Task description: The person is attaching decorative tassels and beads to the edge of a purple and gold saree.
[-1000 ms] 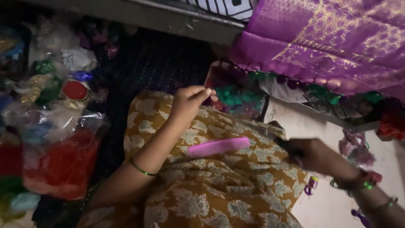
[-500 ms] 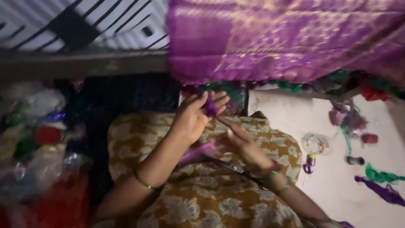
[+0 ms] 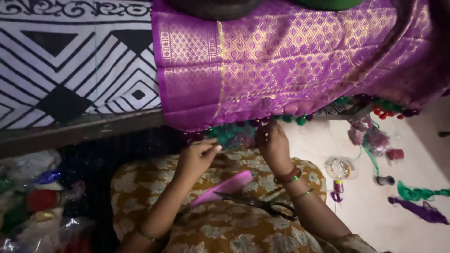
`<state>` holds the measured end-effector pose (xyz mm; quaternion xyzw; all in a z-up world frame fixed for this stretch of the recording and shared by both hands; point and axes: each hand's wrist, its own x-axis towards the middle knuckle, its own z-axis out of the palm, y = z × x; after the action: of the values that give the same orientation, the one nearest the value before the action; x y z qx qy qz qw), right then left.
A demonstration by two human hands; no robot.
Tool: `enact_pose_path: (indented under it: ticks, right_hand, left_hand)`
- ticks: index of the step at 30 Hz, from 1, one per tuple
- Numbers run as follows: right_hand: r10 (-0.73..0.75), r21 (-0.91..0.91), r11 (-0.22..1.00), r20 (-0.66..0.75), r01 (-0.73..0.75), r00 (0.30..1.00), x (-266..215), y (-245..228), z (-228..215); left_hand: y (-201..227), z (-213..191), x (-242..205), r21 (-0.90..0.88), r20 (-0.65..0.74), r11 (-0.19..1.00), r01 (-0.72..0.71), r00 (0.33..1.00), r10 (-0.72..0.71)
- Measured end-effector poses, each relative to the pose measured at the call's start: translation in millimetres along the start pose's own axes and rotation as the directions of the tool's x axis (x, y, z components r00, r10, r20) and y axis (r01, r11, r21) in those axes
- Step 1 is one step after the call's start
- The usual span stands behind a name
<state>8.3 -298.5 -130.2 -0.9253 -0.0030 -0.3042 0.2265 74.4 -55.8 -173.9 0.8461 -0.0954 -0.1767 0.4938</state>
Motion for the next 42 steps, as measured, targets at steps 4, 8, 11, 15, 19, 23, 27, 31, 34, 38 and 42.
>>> enact_pose_path:
  ticks: [4, 8, 11, 15, 19, 23, 27, 31, 34, 38, 42]
  right_hand:
    - [0.25, 0.18, 0.94, 0.209, -0.288, 0.945, -2, -33, -29]
    - [0.056, 0.374, 0.914, 0.265, -0.156, 0.963, 0, -77, -58]
    - [0.052, 0.504, 0.847, 0.243, -0.172, 0.969, -14, -84, -61]
    - [0.151, 0.804, 0.549, 0.174, -0.229, 0.973, 1, -109, -82]
    - [0.153, 0.835, 0.532, 0.07, -0.141, 0.986, 13, -134, -92]
    - [0.055, 0.631, 0.765, 0.141, -0.132, 0.989, -6, -121, -73]
    - [-0.202, 0.296, 0.945, 0.193, 0.14, 0.96, -9, -130, -55]
    - [0.002, 0.372, 0.912, 0.424, -0.176, 0.906, -13, -127, -25]
    - [0.09, 0.477, 0.756, 0.601, -0.447, 0.794, -11, -116, -1]
    - [-0.02, 0.719, 0.467, 0.591, -0.515, 0.806, 7, -131, 1]
    - [-0.017, 0.771, 0.36, 0.568, -0.525, 0.823, 8, -152, -8]
  left_hand:
    - [9, 9, -6, 0.122, -0.062, 0.741, -0.66, 0.74, 0.67]
    - [25, 34, -22, 0.111, -0.017, 0.538, -0.835, 0.54, 0.842]
    - [15, 36, -38, -0.148, 0.072, 0.664, -0.733, 0.661, 0.747]
    - [-31, 36, -27, 0.03, 0.195, 0.714, -0.699, 0.705, 0.682]
    - [-6, -35, -39, -0.093, -0.082, 0.832, -0.547, 0.837, 0.541]
    - [39, -84, -51, -0.73, -0.214, 0.562, -0.388, 0.911, 0.352]
    - [54, -87, -63, -0.723, -0.24, 0.602, -0.34, 0.94, 0.242]
    - [67, -93, -92, -0.745, -0.212, 0.568, -0.348, 0.932, 0.294]
    - [73, -99, -109, -0.721, -0.231, 0.582, -0.376, 0.922, 0.31]
    - [81, -107, -125, -0.624, -0.234, 0.667, -0.407, 0.912, 0.338]
    - [87, -116, -137, -0.479, -0.263, 0.763, -0.434, 0.9, 0.347]
